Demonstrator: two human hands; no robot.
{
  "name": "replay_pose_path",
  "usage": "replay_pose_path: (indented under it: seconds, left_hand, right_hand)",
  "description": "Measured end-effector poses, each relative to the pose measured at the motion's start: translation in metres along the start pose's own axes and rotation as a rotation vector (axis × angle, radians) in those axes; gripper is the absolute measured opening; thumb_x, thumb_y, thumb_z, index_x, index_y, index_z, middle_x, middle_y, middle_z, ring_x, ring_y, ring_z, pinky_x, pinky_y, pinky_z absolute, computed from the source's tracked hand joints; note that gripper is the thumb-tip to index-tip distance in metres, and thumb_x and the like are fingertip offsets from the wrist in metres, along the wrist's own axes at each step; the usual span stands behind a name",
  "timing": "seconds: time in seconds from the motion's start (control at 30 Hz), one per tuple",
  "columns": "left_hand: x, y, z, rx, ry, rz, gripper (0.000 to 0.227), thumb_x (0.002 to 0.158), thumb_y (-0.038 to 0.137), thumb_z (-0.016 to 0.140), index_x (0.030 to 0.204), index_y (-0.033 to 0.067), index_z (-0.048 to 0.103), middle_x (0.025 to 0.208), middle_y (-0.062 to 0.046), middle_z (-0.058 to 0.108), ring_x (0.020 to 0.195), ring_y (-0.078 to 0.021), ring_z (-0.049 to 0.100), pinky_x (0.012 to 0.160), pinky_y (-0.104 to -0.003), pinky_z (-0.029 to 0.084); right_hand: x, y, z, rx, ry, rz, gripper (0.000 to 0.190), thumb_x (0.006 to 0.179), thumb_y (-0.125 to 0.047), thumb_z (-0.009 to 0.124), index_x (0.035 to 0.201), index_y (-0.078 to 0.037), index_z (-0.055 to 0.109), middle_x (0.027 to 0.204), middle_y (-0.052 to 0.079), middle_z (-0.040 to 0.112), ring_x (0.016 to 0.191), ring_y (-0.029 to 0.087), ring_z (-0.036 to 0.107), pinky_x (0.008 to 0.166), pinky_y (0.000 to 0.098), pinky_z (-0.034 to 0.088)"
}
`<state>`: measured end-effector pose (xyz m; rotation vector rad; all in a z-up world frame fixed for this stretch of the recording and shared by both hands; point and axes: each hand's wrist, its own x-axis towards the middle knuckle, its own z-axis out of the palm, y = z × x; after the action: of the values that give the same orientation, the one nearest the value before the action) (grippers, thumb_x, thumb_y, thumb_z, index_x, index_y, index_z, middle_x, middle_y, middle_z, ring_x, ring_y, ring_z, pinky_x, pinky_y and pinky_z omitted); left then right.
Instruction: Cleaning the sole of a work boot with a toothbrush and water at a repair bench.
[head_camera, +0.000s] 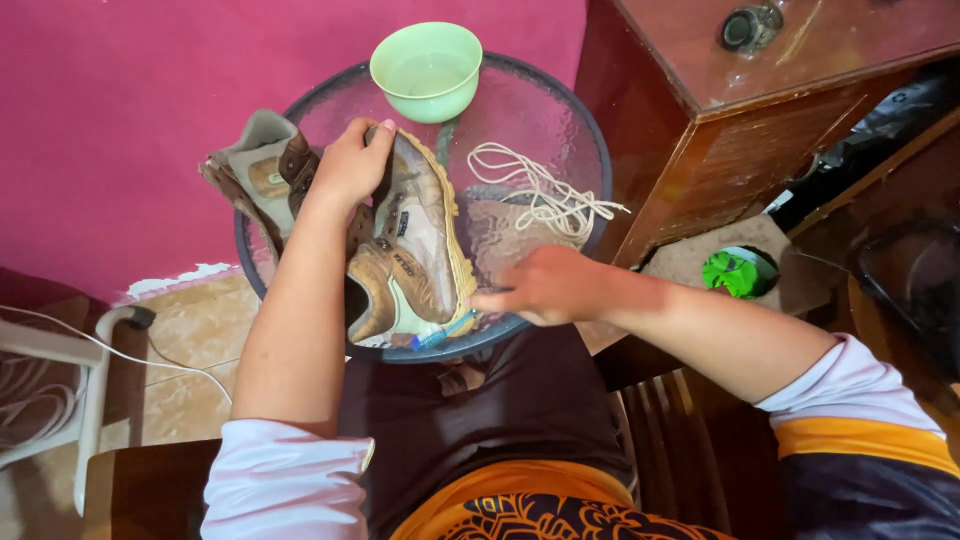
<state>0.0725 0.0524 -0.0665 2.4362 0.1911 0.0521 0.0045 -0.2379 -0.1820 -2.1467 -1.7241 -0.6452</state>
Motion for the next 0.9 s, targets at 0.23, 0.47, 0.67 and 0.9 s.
replay_pose_path:
  seconds: [0.23,0.47,0.67,0.9]
  left_hand:
    - [0.051,-0.046,0.027,0.147,-0.139,0.012,0.07,0.103,0.064,0.035,0.139,0.0104,0.061,0.138,-0.031,0.059,0.138,-0.0447,0.048,0.117,-0.055,0.036]
    - [0.07,-0.066,0.047,0.294,-0.246,0.049,0.076,0.108,0.063,0.028,0.151,0.0039,0.053,0.147,-0.029,0.056,0.145,-0.0448,0.041,0.123,-0.061,0.015]
    - [0.059,-0.061,0.034,0.309,-0.117,-0.045,0.074,0.099,0.065,0.049,0.145,0.0074,0.058,0.13,-0.032,0.065,0.132,-0.0441,0.054,0.109,-0.054,0.043]
    - [0.041,-0.014,0.028,0.368,-0.114,-0.077,0.075,0.1,0.063,0.044,0.141,0.003,0.061,0.133,-0.035,0.063,0.131,-0.048,0.055,0.108,-0.056,0.043]
  right_hand:
    - [0.015,-0.009,-0.016,-0.102,0.003,0.099,0.061,0.094,-0.023,0.059,0.151,-0.039,0.046,0.084,-0.001,0.056,0.059,0.025,0.063,0.054,0.0417,0.056]
    - [0.015,-0.021,-0.017,-0.178,0.041,0.14,0.04,0.105,-0.033,0.041,0.142,-0.04,0.056,0.088,-0.001,0.054,0.062,0.024,0.062,0.056,0.0394,0.054]
    - [-0.013,0.006,-0.004,0.101,0.033,0.371,0.053,0.093,-0.02,0.062,0.143,-0.037,0.054,0.081,0.005,0.062,0.066,0.034,0.068,0.058,0.0465,0.056]
    - [-0.005,-0.002,-0.031,0.254,0.04,0.403,0.033,0.1,-0.031,0.061,0.133,-0.032,0.067,0.084,0.0,0.07,0.079,0.025,0.073,0.067,0.0356,0.059]
